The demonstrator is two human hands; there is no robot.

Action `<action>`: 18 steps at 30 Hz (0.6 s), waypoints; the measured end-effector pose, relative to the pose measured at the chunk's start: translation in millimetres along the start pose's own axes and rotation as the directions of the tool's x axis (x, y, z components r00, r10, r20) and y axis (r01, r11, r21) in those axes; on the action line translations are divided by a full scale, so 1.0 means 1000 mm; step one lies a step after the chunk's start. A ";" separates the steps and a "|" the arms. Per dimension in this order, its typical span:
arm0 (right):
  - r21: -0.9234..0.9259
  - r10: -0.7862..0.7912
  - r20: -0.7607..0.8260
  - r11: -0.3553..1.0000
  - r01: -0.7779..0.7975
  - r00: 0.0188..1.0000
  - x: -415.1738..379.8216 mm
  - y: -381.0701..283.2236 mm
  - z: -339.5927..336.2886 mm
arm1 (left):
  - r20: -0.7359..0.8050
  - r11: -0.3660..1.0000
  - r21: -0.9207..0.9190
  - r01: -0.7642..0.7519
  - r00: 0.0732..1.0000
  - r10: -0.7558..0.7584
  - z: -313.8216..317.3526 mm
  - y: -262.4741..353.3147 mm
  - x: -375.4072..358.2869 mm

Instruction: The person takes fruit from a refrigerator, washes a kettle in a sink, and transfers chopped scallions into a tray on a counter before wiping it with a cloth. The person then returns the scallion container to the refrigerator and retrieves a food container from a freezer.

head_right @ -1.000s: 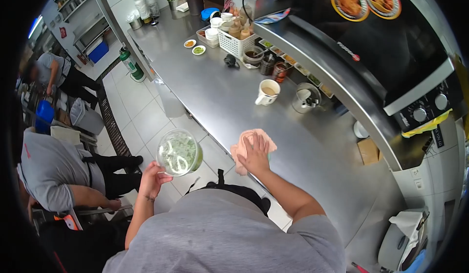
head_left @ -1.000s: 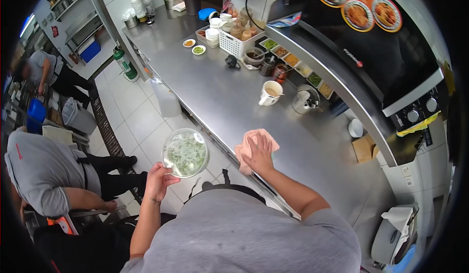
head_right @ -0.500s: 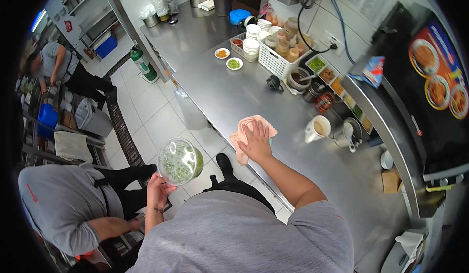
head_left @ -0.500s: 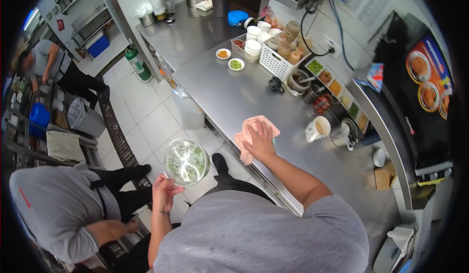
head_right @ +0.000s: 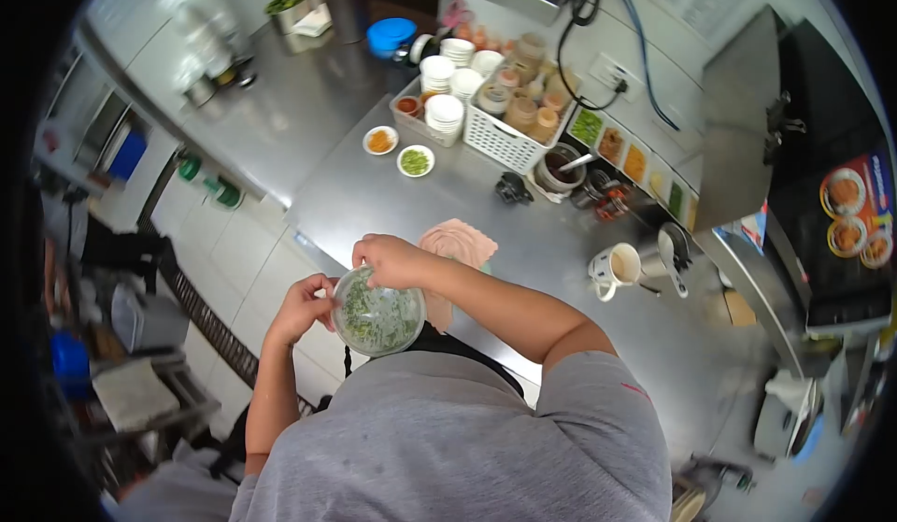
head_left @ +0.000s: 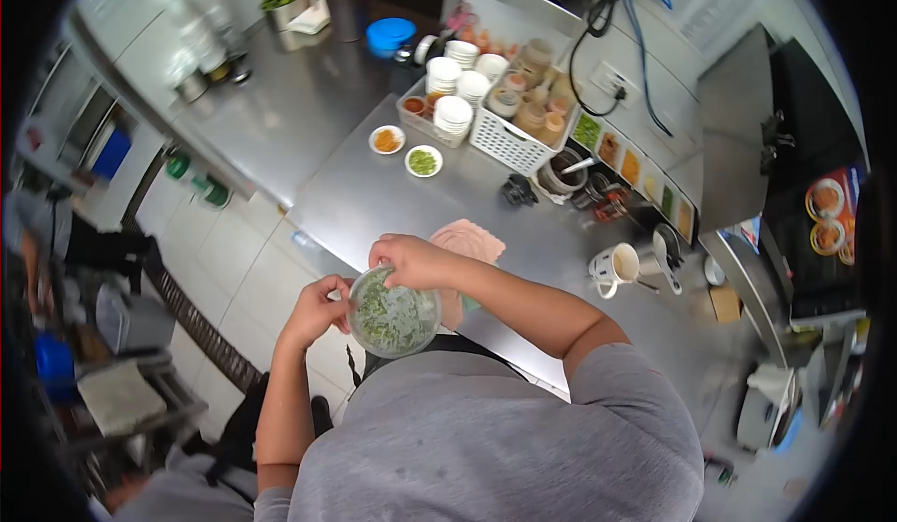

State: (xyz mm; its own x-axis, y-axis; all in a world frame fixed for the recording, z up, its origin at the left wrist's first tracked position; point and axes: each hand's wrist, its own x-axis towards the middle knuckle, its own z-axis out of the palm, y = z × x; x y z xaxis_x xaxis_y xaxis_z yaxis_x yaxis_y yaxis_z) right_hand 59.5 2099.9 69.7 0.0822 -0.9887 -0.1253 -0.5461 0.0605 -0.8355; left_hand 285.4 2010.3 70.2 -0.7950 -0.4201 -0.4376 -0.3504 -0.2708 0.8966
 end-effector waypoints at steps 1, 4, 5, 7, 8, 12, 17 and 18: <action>-0.090 0.032 0.105 0.996 -0.023 0.994 0.004 0.003 0.002 | 0.048 1.000 0.011 0.007 0.999 -0.007 -0.005 -0.001 0.022; -0.005 0.095 0.011 0.995 -0.095 0.995 0.012 0.011 0.000 | 0.112 0.945 -0.257 -0.204 0.964 0.239 -0.008 -0.020 0.098; -0.007 0.122 -0.015 0.992 -0.122 0.992 0.011 0.006 -0.003 | 0.150 0.946 -0.260 -0.196 0.959 0.240 -0.002 -0.019 0.110; -0.209 0.184 -0.051 0.959 -0.190 0.982 0.006 -0.013 -0.008 | 0.516 0.910 -0.361 0.205 0.857 0.011 0.014 -0.014 0.128; -0.204 0.207 -0.070 0.955 -0.217 0.976 0.002 -0.021 -0.010 | 0.541 0.910 -0.351 0.219 0.841 0.006 0.017 -0.007 0.131; -0.291 0.244 -0.310 0.896 -0.336 0.919 -0.019 -0.047 0.003 | 0.657 0.935 -0.190 0.300 0.746 -0.106 0.022 0.017 0.134; -0.297 0.155 -0.533 0.886 -0.356 0.831 -0.046 -0.084 0.005 | 0.720 0.950 -0.081 0.301 0.677 -0.153 0.016 0.019 0.140; -0.126 0.192 -0.565 0.941 -0.314 0.802 -0.054 -0.097 0.001 | 0.739 0.951 -0.078 0.300 0.658 -0.147 0.014 0.022 0.141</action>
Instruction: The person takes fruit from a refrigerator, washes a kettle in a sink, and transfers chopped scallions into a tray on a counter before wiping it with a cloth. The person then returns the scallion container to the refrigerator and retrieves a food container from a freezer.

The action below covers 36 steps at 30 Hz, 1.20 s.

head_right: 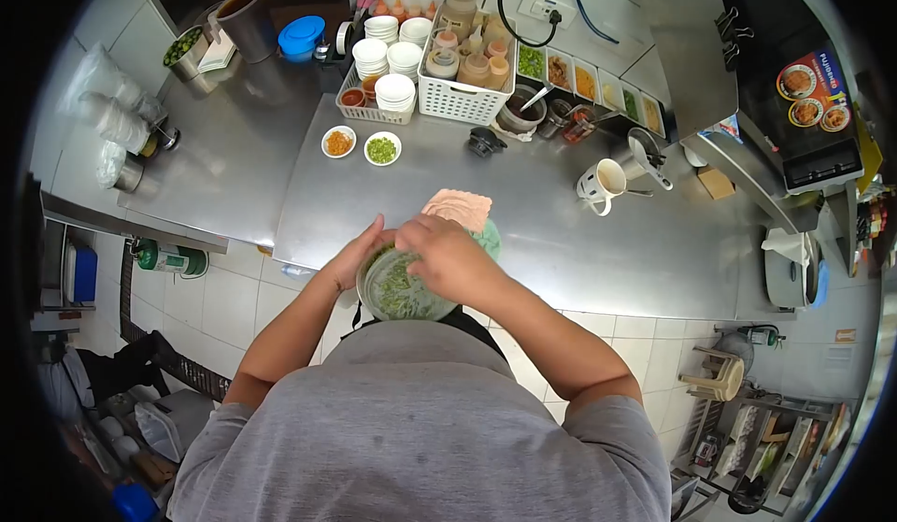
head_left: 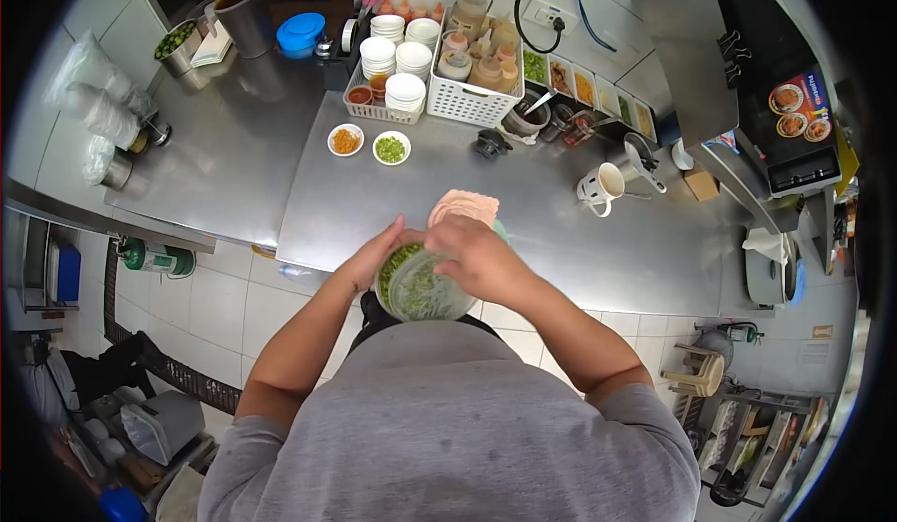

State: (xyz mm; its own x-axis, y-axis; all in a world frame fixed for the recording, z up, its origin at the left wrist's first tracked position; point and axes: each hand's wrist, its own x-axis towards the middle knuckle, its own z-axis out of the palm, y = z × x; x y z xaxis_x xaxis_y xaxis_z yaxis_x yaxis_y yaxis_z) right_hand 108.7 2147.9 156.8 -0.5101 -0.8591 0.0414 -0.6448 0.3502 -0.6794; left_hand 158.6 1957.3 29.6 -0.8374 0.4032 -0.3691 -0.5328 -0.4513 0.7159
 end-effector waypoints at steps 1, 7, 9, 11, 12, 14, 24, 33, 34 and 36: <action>0.178 0.056 -0.018 0.983 -0.052 0.998 -0.009 -0.007 -0.009 | -0.031 0.999 -0.031 -0.013 0.999 0.012 -0.006 0.001 -0.001; 0.129 -0.105 -0.044 0.986 0.110 0.993 -0.053 -0.018 -0.049 | -0.250 0.971 -0.095 -0.218 0.950 0.189 -0.021 0.014 -0.007; 0.019 -0.131 -0.111 0.991 0.134 0.985 -0.055 -0.004 -0.047 | -0.333 0.939 -0.050 -0.340 0.892 0.305 -0.030 0.013 -0.007; -0.087 -0.160 -0.178 0.985 0.147 0.971 -0.055 0.017 -0.039 | -0.405 0.917 0.048 -0.396 0.831 0.381 -0.039 0.009 -0.005; -0.154 -0.194 -0.146 0.973 0.171 0.970 -0.053 0.030 -0.030 | -0.456 0.890 0.144 -0.433 0.769 0.448 -0.046 0.006 -0.004; -0.219 -0.237 -0.108 0.953 0.209 0.966 -0.049 0.063 -0.020 | -0.551 0.875 0.230 -0.427 0.684 0.478 -0.061 0.000 -0.005; -0.562 -0.003 -0.572 0.729 -0.390 0.820 0.080 0.252 -0.161 | -0.791 0.899 0.335 -0.282 0.435 0.431 -0.030 -0.024 -0.039; -0.720 0.322 -0.279 0.554 -0.418 0.905 0.155 0.340 -0.185 | -0.895 0.949 0.216 -0.229 0.342 0.286 0.003 -0.051 -0.037; -0.732 0.303 -0.276 0.548 -0.404 0.912 0.152 0.334 -0.189 | -0.899 0.949 0.216 -0.230 0.331 0.285 0.004 -0.053 -0.037; -0.658 0.285 -0.297 0.631 -0.412 0.911 0.150 0.333 -0.199 | -0.904 0.967 0.149 -0.206 0.367 0.217 0.009 -0.053 -0.037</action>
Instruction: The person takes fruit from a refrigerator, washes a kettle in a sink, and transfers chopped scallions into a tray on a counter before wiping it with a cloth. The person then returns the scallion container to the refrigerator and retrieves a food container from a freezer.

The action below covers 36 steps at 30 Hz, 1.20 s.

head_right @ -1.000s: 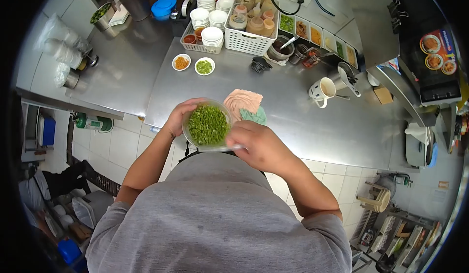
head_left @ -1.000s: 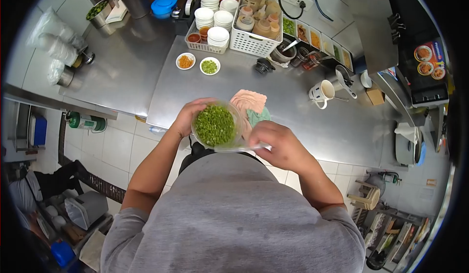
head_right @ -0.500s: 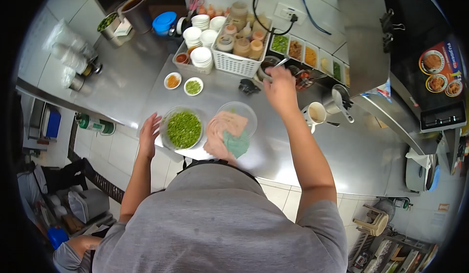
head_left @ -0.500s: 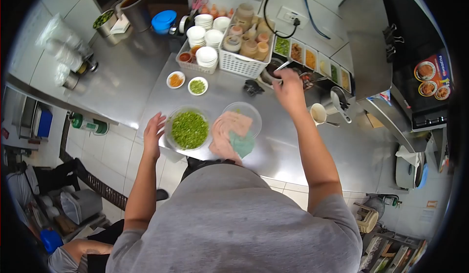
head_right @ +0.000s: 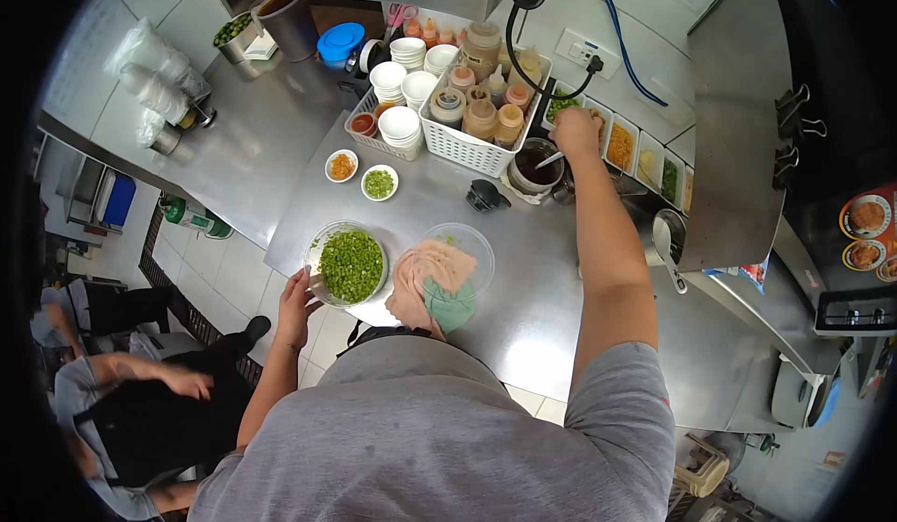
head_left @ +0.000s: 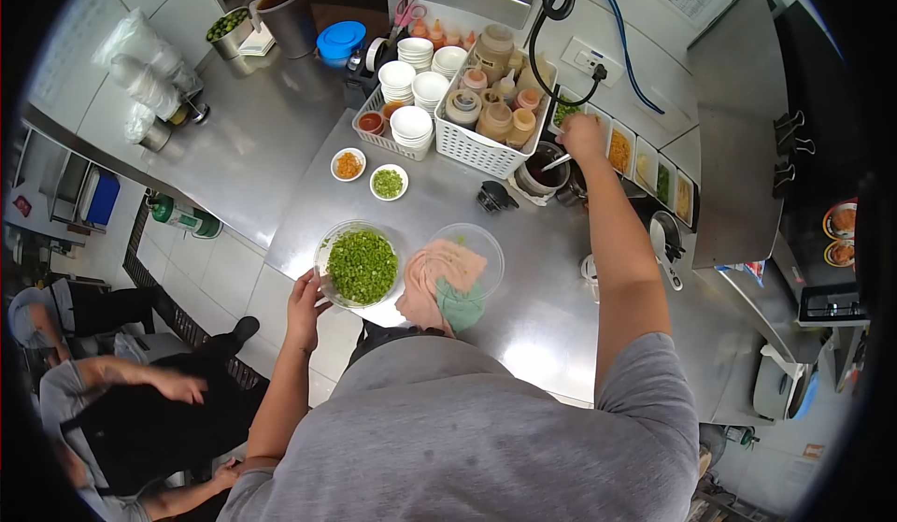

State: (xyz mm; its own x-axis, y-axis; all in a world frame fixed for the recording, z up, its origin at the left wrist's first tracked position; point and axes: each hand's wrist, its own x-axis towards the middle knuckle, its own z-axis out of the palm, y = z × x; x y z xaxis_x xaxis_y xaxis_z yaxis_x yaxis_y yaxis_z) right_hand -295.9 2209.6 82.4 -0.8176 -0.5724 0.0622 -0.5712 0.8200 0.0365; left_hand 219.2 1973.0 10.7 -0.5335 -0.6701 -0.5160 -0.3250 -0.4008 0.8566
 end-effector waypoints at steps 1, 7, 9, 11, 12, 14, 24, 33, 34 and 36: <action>0.002 0.003 0.000 1.000 -0.003 1.000 0.001 0.001 -0.001 | 0.022 1.000 0.002 0.014 1.000 -0.014 -0.002 -0.002 0.002; -0.026 -0.105 -0.383 0.994 0.103 0.918 -0.011 0.007 -0.003 | 0.148 0.983 0.088 0.159 0.974 -0.171 0.012 0.022 -0.006; -0.053 -0.121 -0.423 0.993 0.109 0.898 -0.026 0.001 -0.014 | 0.195 0.964 0.215 0.155 0.961 -0.198 0.015 0.022 -0.003; -0.110 -0.158 -0.488 0.987 0.119 0.859 -0.043 -0.007 -0.021 | 0.188 0.965 0.174 0.196 0.955 -0.228 0.013 0.014 0.009; -0.116 -0.151 -0.485 0.987 0.108 0.861 -0.054 -0.011 -0.026 | 0.174 0.962 0.127 0.241 0.950 -0.261 0.013 0.014 0.012; -0.083 -0.147 -0.468 0.989 0.122 0.872 -0.081 -0.017 -0.036 | 0.190 0.972 0.128 0.196 0.957 -0.218 0.015 0.019 0.014; 0.117 -0.063 -0.253 0.989 0.095 0.965 -0.284 -0.071 -0.029 | 0.416 0.971 -0.226 0.081 0.909 0.021 0.026 0.050 0.020; 0.412 0.210 -0.270 0.907 -0.084 0.940 -0.326 -0.077 -0.009 | 0.714 0.954 -0.212 0.212 0.701 0.003 0.122 0.089 0.001; 0.337 0.350 -0.137 0.896 -0.289 0.927 -0.326 -0.076 -0.008 | 0.719 0.956 -0.203 0.211 0.695 -0.001 0.132 0.088 -0.001; 0.238 0.497 -0.013 0.844 -0.480 0.867 -0.327 -0.071 -0.007 | 0.718 0.976 -0.178 0.127 0.695 0.041 0.151 0.086 -0.004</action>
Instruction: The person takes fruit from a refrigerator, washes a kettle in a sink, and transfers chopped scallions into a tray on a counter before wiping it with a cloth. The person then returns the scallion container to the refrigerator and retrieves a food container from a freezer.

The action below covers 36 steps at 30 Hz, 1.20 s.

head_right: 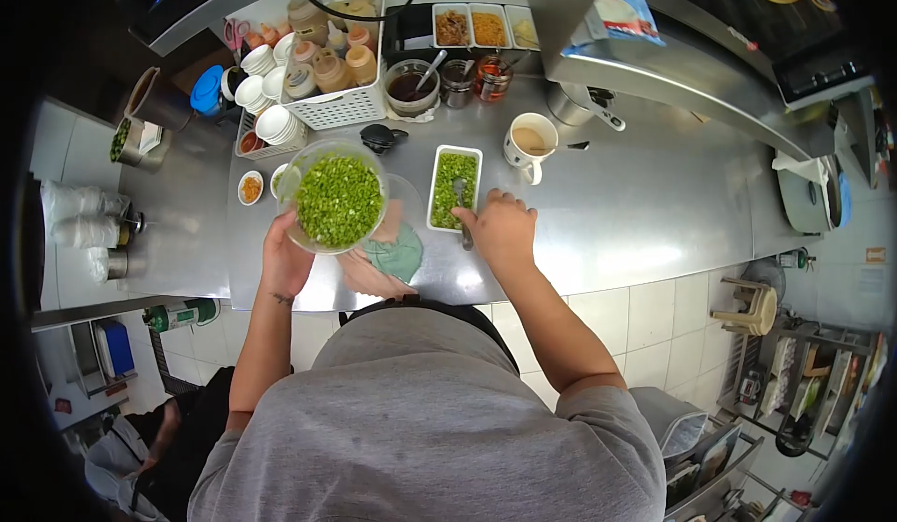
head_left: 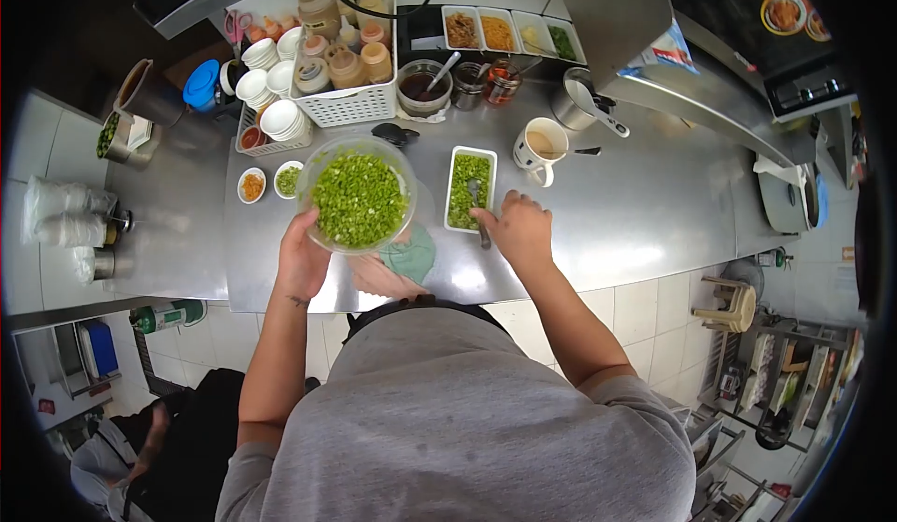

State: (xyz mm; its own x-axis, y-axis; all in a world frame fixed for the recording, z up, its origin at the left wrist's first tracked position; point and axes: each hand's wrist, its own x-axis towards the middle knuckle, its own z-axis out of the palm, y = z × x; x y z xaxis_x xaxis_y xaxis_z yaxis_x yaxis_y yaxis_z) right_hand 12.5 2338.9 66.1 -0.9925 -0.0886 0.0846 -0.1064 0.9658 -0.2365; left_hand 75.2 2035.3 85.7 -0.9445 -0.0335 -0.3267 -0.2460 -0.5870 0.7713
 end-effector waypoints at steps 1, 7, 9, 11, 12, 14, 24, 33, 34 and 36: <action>-0.009 0.057 0.156 0.998 -0.056 0.986 0.002 0.003 -0.001 | 0.025 1.000 0.006 0.013 1.000 -0.013 0.004 -0.001 0.005; 0.089 0.078 0.432 0.988 -0.128 0.899 0.005 0.000 -0.018 | -0.081 0.980 0.189 -0.057 0.994 0.074 0.039 -0.010 0.012; 0.113 0.060 0.491 0.985 -0.132 0.869 0.005 0.005 -0.015 | -0.083 0.975 0.212 -0.070 0.993 0.089 0.050 -0.010 0.011; 0.150 -0.004 0.413 0.987 -0.064 0.911 0.005 0.013 -0.006 | -0.093 0.969 0.231 -0.084 0.990 0.108 0.059 -0.011 0.012; 0.155 -0.009 0.412 0.986 -0.060 0.911 0.006 0.016 -0.002 | -0.080 0.955 0.274 -0.112 0.987 0.138 0.063 -0.012 0.013; 0.251 -0.079 0.237 0.968 0.018 0.968 0.002 0.020 0.001 | -0.076 0.938 0.321 -0.131 0.984 0.163 0.067 -0.014 0.011; 0.715 -0.174 0.125 0.698 0.033 0.977 -0.025 0.009 -0.070 | -0.096 0.793 0.571 -0.212 0.942 0.321 0.088 -0.013 -0.003; 0.636 -0.319 -0.043 0.722 0.272 0.947 -0.008 -0.030 -0.019 | -0.081 0.616 0.773 -0.150 0.940 0.331 0.102 -0.026 0.006; 0.613 -0.303 -0.042 0.744 0.264 0.952 -0.007 -0.029 -0.014 | -0.088 0.597 0.788 -0.147 0.934 0.346 0.102 -0.025 0.007; 0.642 -0.288 -0.045 0.725 0.248 0.957 -0.010 -0.023 -0.016 | -0.103 0.579 0.804 -0.136 0.926 0.362 0.103 -0.024 0.007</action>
State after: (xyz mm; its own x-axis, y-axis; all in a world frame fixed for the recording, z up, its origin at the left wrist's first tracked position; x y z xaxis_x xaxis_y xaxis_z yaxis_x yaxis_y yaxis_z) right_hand 25.5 2321.7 86.0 -0.9159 -0.3523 0.1923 -0.3627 0.5215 -0.7723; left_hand 52.5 2132.2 121.5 -0.9416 -0.3271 -0.0799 -0.1885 0.3155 0.9300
